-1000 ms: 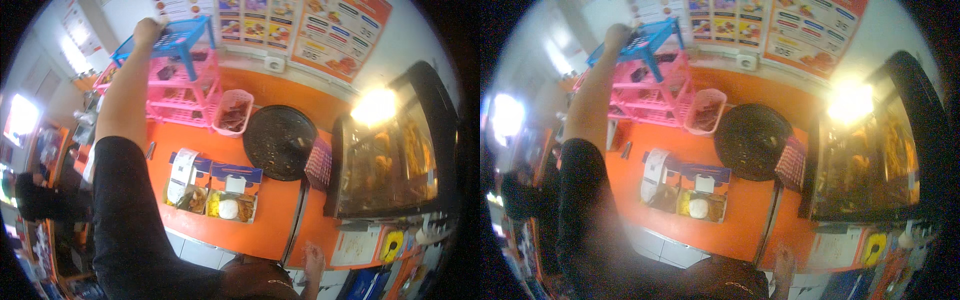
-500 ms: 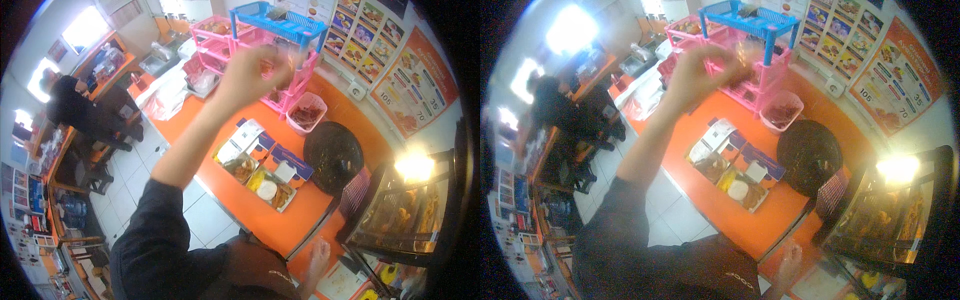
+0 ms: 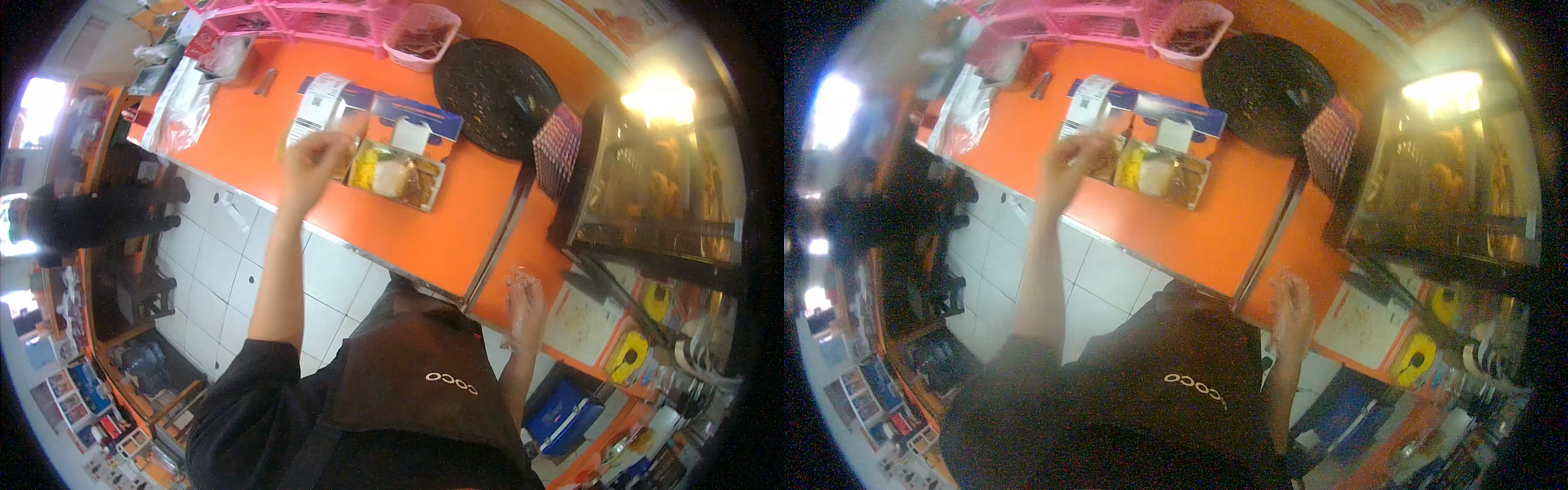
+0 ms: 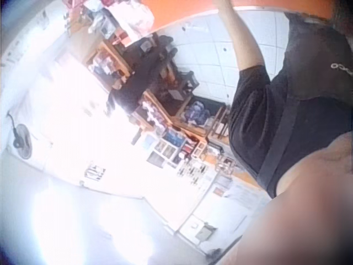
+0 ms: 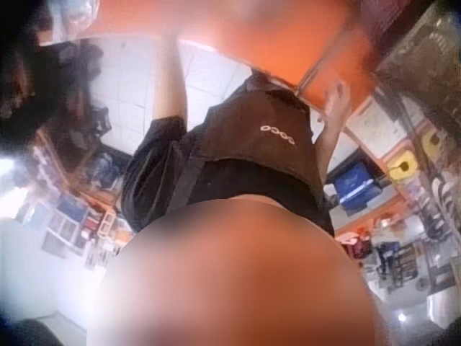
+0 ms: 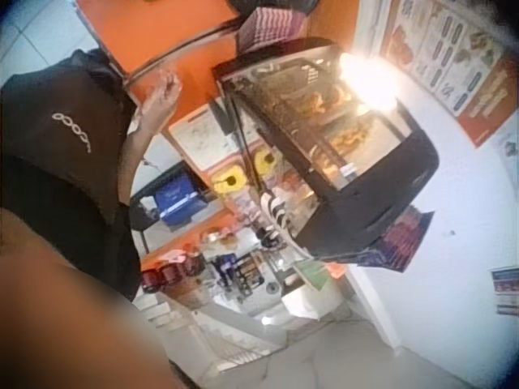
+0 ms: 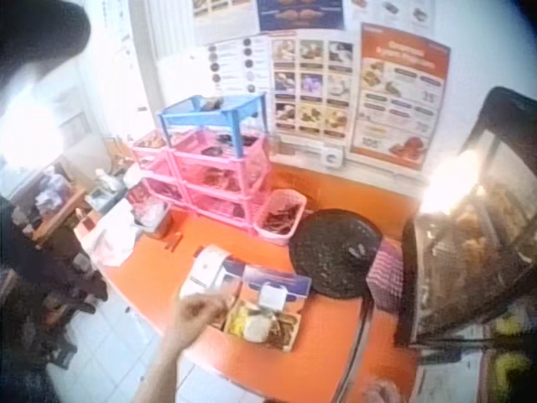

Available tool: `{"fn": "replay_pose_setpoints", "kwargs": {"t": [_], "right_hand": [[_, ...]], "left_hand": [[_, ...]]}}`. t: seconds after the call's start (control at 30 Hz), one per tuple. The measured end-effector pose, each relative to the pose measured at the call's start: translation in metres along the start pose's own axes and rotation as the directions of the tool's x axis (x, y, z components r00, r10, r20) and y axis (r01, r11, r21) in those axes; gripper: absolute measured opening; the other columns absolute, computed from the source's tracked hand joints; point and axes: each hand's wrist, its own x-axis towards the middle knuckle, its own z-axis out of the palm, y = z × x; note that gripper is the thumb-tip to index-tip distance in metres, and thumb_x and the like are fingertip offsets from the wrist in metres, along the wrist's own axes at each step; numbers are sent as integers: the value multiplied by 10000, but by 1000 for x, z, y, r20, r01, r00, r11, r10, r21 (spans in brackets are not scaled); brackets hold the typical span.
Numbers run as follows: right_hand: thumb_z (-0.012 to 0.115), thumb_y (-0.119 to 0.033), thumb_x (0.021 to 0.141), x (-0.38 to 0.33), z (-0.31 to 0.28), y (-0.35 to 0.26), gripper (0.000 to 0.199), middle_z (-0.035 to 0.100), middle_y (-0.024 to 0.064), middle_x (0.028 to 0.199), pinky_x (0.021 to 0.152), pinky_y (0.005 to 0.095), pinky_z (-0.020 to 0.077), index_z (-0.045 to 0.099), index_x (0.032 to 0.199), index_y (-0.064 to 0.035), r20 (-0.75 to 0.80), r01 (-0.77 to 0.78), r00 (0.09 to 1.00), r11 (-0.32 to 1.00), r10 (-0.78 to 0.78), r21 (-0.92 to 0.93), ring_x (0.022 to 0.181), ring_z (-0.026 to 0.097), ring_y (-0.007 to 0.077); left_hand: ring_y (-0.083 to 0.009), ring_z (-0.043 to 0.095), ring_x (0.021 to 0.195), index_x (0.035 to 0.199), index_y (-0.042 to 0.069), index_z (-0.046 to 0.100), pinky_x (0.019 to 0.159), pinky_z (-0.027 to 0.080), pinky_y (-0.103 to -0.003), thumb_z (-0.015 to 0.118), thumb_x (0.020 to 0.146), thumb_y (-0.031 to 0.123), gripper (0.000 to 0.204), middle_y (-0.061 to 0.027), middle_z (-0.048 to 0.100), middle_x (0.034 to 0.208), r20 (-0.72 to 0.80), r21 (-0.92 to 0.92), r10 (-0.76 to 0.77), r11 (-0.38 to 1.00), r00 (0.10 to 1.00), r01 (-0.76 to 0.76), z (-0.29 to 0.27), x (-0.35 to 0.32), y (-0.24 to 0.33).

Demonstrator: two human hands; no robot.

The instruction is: The person assembles multiple food orders at a fast-food counter. They open cardboard containers, cut fried chicken pieces with a knife, scoop yellow rice into the containers, and place the completed orders on the counter. The person also handles receipts and packaging materials throughout the process.

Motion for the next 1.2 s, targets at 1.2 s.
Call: {"fn": "replay_pose_setpoints", "kwargs": {"t": [1.2], "right_hand": [[589, -362, 1041, 19, -498, 213, 383, 697, 52, 985, 817, 339, 517, 683, 1144, -5, -340, 244, 928, 939, -153, 243, 889, 634, 149]], "left_hand": [[-327, 653, 1014, 1138, 62, 703, 897, 514, -420, 744, 877, 26, 266, -152, 687, 1071, 543, 208, 485, 713, 686, -669, 542, -343, 120]]}}
